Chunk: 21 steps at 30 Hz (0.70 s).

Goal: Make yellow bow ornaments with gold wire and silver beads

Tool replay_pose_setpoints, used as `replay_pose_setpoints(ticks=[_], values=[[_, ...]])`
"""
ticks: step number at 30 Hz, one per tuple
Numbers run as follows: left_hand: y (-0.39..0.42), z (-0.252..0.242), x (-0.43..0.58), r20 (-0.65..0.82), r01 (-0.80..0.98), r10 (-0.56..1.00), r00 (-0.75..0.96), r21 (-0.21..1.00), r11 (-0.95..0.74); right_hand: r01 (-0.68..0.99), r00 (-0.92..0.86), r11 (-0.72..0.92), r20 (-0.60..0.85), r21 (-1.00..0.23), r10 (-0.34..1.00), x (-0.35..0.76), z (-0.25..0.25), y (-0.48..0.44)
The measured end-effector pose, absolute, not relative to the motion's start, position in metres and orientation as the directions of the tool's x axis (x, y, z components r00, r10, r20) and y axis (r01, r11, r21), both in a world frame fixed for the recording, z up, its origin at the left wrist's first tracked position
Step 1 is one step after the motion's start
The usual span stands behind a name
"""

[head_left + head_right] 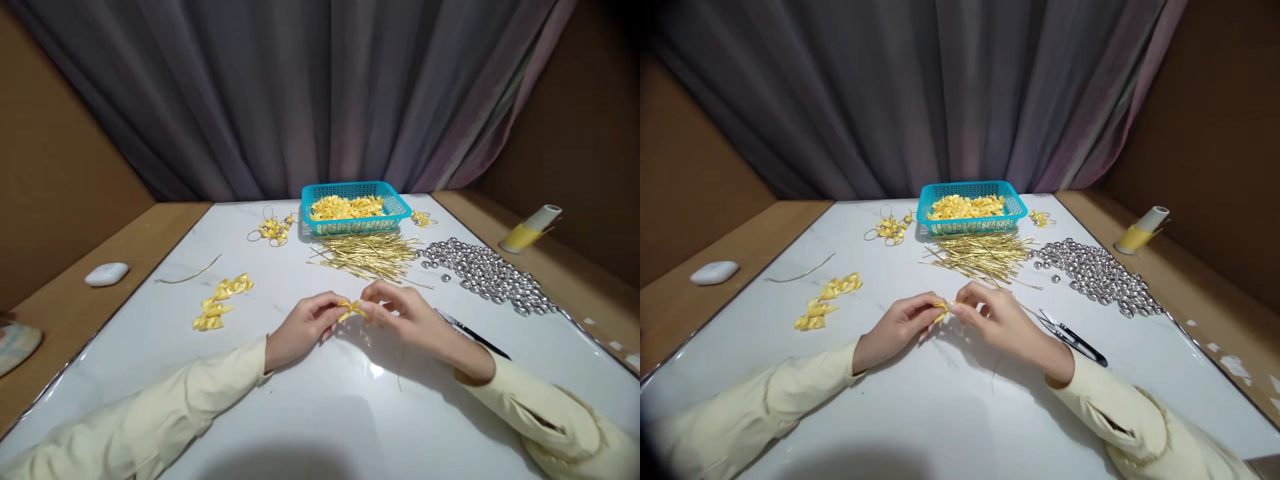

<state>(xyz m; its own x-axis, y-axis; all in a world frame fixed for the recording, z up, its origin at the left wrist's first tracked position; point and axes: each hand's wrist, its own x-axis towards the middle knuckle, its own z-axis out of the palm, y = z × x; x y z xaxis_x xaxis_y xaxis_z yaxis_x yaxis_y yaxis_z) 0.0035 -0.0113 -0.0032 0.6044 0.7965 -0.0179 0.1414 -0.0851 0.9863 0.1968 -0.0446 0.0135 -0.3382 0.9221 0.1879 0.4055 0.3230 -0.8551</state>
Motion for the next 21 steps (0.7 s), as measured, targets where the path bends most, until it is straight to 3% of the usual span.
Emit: replay_pose_setpoints(ticks=[10, 17, 21], values=[[-0.012, -0.003, 0.007, -0.071, 0.121, 0.879, 0.471, 0.993, 0.016, 0.437, -0.392, 0.476, 0.315, -0.764, 0.865, 0.186, -0.001, -0.047], [-0.012, -0.003, 0.006, -0.124, 0.037, 0.761, 0.637, 0.991, 0.131, 0.600, -0.332, 0.521, 0.404, -0.607, 0.852, 0.190, -0.013, -0.041], [-0.013, 0.000, 0.006, -0.098, 0.082, 0.751, 0.653, 0.995, 0.059, 0.664, -0.368, 0.563, 0.440, -0.493, 0.819, 0.189, -0.016, -0.043]])
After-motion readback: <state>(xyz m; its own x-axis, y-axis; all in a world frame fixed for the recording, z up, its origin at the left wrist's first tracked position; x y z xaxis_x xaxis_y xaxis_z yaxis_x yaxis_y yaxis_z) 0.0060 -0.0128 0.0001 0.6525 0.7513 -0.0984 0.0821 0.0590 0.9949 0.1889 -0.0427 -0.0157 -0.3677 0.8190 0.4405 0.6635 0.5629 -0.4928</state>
